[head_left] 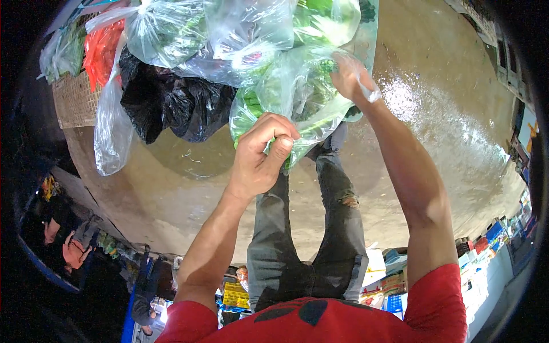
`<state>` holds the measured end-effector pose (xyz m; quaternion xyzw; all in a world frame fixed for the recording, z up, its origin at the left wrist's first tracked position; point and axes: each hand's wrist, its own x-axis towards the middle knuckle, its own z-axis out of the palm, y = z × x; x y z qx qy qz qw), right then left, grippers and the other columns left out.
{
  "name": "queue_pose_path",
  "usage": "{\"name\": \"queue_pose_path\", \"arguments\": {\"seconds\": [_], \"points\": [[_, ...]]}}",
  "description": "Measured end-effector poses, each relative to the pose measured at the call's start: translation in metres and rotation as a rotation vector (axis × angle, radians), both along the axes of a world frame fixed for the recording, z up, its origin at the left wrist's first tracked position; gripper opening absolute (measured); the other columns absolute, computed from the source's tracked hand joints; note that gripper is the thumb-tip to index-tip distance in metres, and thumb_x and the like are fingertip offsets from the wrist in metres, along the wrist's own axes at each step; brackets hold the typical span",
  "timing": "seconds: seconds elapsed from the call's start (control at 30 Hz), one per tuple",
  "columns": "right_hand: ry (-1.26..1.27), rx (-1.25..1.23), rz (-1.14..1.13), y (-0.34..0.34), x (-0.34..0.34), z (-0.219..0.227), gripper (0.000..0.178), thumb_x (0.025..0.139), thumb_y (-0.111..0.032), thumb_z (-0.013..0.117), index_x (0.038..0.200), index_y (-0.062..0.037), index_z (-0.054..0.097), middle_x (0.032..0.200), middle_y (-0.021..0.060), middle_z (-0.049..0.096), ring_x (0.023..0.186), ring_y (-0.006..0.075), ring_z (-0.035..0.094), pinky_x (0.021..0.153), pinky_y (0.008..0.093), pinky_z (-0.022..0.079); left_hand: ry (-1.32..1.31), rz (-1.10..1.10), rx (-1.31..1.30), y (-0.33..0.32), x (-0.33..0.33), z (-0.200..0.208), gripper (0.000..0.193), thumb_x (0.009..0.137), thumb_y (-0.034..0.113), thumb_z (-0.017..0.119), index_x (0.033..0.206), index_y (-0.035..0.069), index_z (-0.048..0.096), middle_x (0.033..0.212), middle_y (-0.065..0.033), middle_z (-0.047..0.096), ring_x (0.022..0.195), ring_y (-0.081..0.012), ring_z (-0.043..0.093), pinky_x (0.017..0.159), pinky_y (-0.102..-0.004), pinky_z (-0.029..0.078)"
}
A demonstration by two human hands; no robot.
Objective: Weighing bags of produce on a digital scale and recording the data on a clipboard in a warehouse.
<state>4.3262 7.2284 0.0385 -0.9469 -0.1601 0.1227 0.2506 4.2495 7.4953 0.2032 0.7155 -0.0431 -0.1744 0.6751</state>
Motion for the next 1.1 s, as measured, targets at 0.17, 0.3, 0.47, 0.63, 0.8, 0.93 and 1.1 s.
{"name": "queue_pose_path", "arguments": {"seconds": [0.17,0.3,0.47,0.63,0.8,0.93,1.1], "points": [[0.097,0.262,-0.184,0.001,-0.023,0.085,0.041,0.083,-0.005,0.067,0.123,-0.0006,0.060,0.108,0.0234,0.065,0.100,0.0408,0.063,0.087,0.0441,0.051,0.019,-0.040,0.022,-0.010,0.001,-0.002,0.014,0.096,0.014,0.063,0.093,0.001,0.060,0.092,-0.0086,0.063,0.088,-0.0220,0.058,0.080,-0.0333,0.046],[0.276,0.277,-0.234,0.035,-0.043,0.191,0.038,0.078,0.006,0.062,0.116,0.0004,0.060,0.098,0.0182,0.061,0.092,0.0344,0.061,0.083,0.0377,0.049,0.229,0.433,0.065,-0.013,-0.023,0.010,0.040,0.096,0.023,0.068,0.126,0.006,0.049,0.113,-0.0039,0.055,0.101,-0.0126,0.050,0.082,-0.0290,0.041],[0.225,0.350,-0.049,0.071,-0.096,0.284,0.037,0.074,0.004,0.066,0.110,-0.0008,0.062,0.099,0.0161,0.061,0.095,0.0336,0.061,0.082,0.0412,0.050,0.821,0.617,-0.692,-0.023,-0.053,0.058,0.077,0.098,0.062,0.049,0.150,0.007,0.036,0.141,-0.0131,0.053,0.129,-0.0256,0.051,0.109,-0.0413,0.039],[0.392,0.446,0.065,0.108,-0.115,0.358,0.052,0.070,-0.004,0.077,0.120,-0.0031,0.062,0.110,0.0170,0.060,0.103,0.0379,0.059,0.089,0.0479,0.048,1.077,0.427,-1.354,0.007,-0.079,0.085,0.058,0.104,0.047,0.042,0.143,0.005,0.048,0.134,-0.0146,0.062,0.119,-0.0281,0.062,0.106,-0.0454,0.046],[0.271,0.403,-0.406,0.113,-0.122,0.398,0.087,0.079,-0.036,0.082,0.148,-0.0044,0.040,0.140,0.0203,0.043,0.128,0.0359,0.044,0.103,0.0445,0.040,1.025,0.272,-1.459,0.020,-0.078,0.120,0.056,0.102,0.036,0.048,0.147,0.003,0.042,0.138,-0.0158,0.059,0.123,-0.0294,0.060,0.109,-0.0450,0.045],[0.079,0.320,-0.329,0.135,-0.134,0.427,0.076,0.083,-0.029,0.078,0.148,-0.0078,0.044,0.147,0.0222,0.035,0.136,0.0396,0.038,0.109,0.0508,0.034,0.935,0.174,-1.262,0.028,-0.074,0.141,0.051,0.098,0.029,0.057,0.144,0.008,0.047,0.132,-0.0063,0.061,0.117,-0.0212,0.062,0.101,-0.0389,0.050],[-0.127,0.076,-0.211,0.140,-0.145,0.470,0.041,0.076,-0.009,0.073,0.116,-0.0079,0.064,0.109,0.0116,0.059,0.109,0.0348,0.051,0.097,0.0502,0.039,1.005,0.183,-1.255,0.018,-0.076,0.195,0.038,0.098,0.039,0.060,0.125,0.012,0.061,0.112,-0.0034,0.070,0.097,-0.0186,0.068,0.085,-0.0384,0.054]]}}
